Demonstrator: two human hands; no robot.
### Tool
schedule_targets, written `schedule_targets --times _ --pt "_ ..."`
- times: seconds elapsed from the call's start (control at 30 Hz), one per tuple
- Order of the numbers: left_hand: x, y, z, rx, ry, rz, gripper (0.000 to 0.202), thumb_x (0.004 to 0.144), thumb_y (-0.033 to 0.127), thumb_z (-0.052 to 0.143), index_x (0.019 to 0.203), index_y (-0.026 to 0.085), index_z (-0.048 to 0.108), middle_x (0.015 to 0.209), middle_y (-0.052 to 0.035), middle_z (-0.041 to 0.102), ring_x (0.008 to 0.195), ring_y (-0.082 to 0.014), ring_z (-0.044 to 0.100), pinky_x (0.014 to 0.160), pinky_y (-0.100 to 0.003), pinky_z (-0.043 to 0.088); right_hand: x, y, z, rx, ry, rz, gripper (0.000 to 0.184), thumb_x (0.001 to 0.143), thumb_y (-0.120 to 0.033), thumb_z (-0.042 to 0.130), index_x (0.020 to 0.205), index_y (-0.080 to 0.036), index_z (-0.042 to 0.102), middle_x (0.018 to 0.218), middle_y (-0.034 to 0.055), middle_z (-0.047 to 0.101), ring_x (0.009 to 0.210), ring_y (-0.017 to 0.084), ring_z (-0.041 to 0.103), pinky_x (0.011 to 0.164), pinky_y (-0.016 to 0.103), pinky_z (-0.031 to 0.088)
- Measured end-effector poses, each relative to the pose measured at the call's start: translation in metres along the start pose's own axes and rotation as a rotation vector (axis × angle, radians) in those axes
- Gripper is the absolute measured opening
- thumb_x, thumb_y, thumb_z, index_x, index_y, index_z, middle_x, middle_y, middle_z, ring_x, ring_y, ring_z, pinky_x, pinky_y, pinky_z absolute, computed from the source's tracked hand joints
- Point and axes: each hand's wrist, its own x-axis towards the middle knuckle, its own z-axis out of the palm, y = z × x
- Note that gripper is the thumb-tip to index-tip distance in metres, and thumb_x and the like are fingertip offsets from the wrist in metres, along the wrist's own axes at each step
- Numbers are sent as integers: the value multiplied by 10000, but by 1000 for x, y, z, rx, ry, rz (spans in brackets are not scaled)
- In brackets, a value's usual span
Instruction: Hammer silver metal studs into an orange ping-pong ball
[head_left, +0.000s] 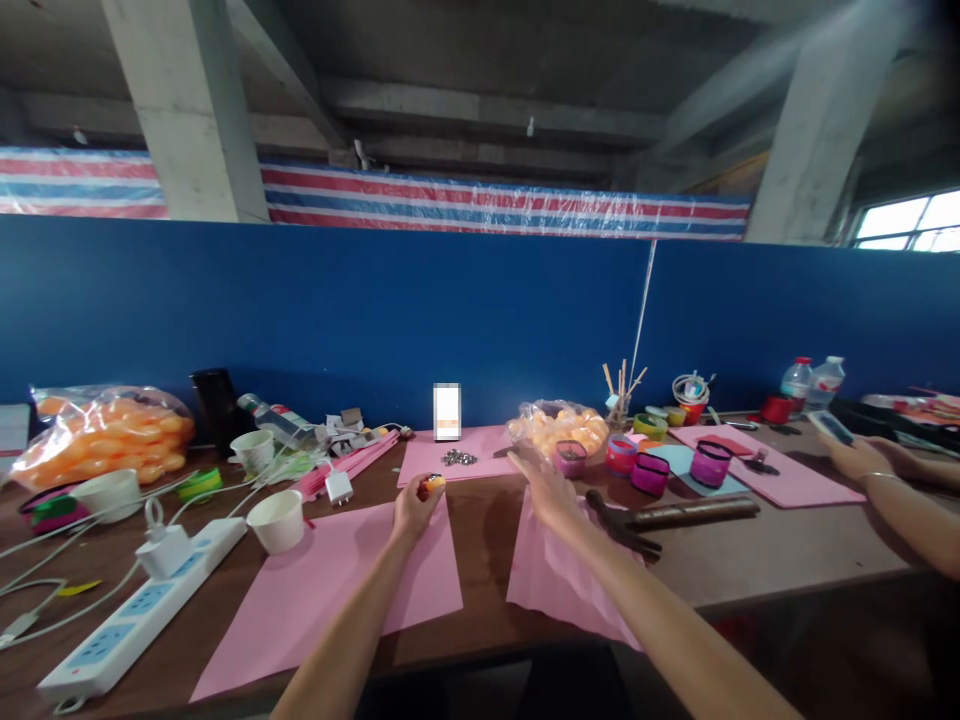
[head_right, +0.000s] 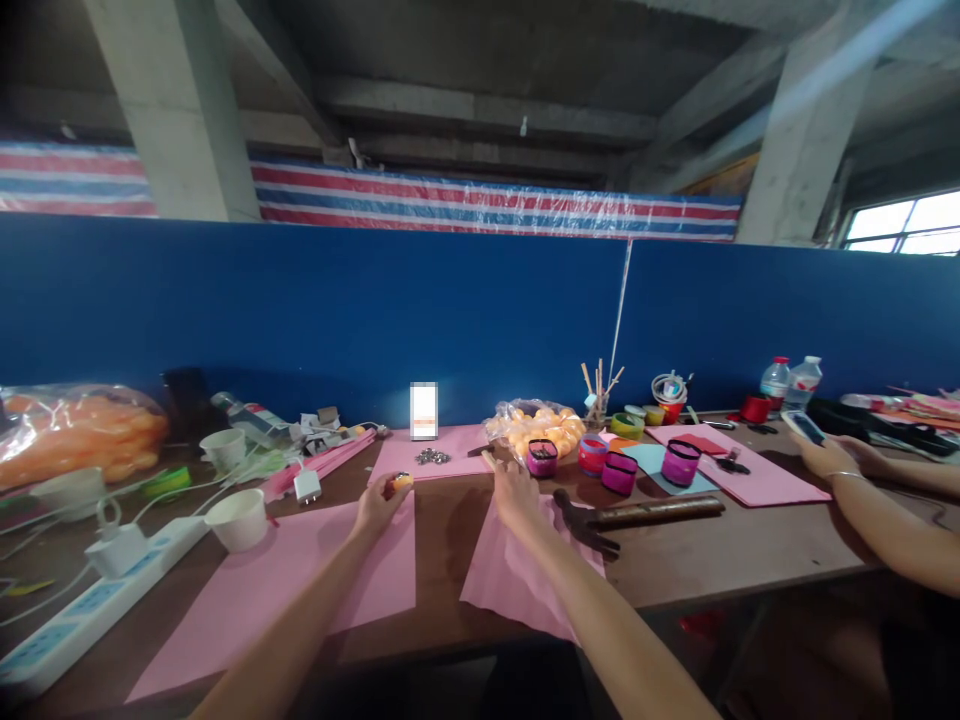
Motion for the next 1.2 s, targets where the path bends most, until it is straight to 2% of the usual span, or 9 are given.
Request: schedule_targets --times 0.1,0.2,0.33,0.47,0.63,0.77,0.9,1.1,1.2 --pt "-1 3 -1 -12 6 2 464 566 441 633 939 164 622 684 -24 631 611 -156 575 582 -260 466 13 -14 1 42 68 -105 433 817 -102 379 1224 -235 443 1132 120 517 1049 237 462 805 321 349" --pt "-3 6 -1 -24 18 7 449 560 424 646 922 160 625 654 -14 615 591 -143 561 579 -256 470 27 -34 6 78 73 -187 250 808 -150 431 992 -164 601 1039 131 571 963 231 509 780 304 363" --pt "-6 7 1 -48 4 -5 447 587 410 637 948 148 613 640 -13 601 535 -121 545 496 -232 468 39 -61 19 144 82 -244 199 808 -155 438 866 -150 629 891 113 629 823 197 562 715 271 387" --pt "-6 7 1 -73 -13 -14 424 593 389 643 948 159 611 640 -7 599 521 -109 544 456 -204 461 46 -78 40 219 131 -274 206 801 -130 435 858 -152 632 878 98 639 802 180 572 688 244 405" --pt "-6 4 3 -102 -24 -30 415 606 378 640 966 175 601 697 -14 610 564 -116 564 458 -201 473 45 -81 59 310 235 -333 261 816 -129 402 1000 -155 586 961 76 621 910 169 540 797 253 395" --pt "-7 4 4 -116 -22 -53 444 598 375 654 989 177 592 700 -9 615 540 -108 566 474 -209 483 41 -77 61 368 301 -366 289 817 -112 375 1034 -161 559 1029 64 595 974 163 500 869 267 364" --pt "-9 7 4 -130 -44 -63 446 610 379 650 1001 173 583 700 -9 617 500 -98 562 451 -209 474 37 -74 59 401 339 -356 307 825 -118 351 1065 -160 538 1035 71 586 972 174 491 863 287 368" --pt "-10 10 3 -145 -67 -65 454 603 384 662 994 168 579 648 6 601 464 -100 553 434 -210 466 32 -80 59 405 342 -345 292 845 -143 342 1056 -182 541 1016 48 596 955 171 492 845 279 376" --pt "-12 12 2 -175 -81 -72 470 602 381 664 1008 165 567 687 -11 615 503 -109 568 443 -214 478 27 -85 61 406 336 -336 284 848 -147 352 1058 -189 539 1016 42 596 953 166 490 858 274 368"
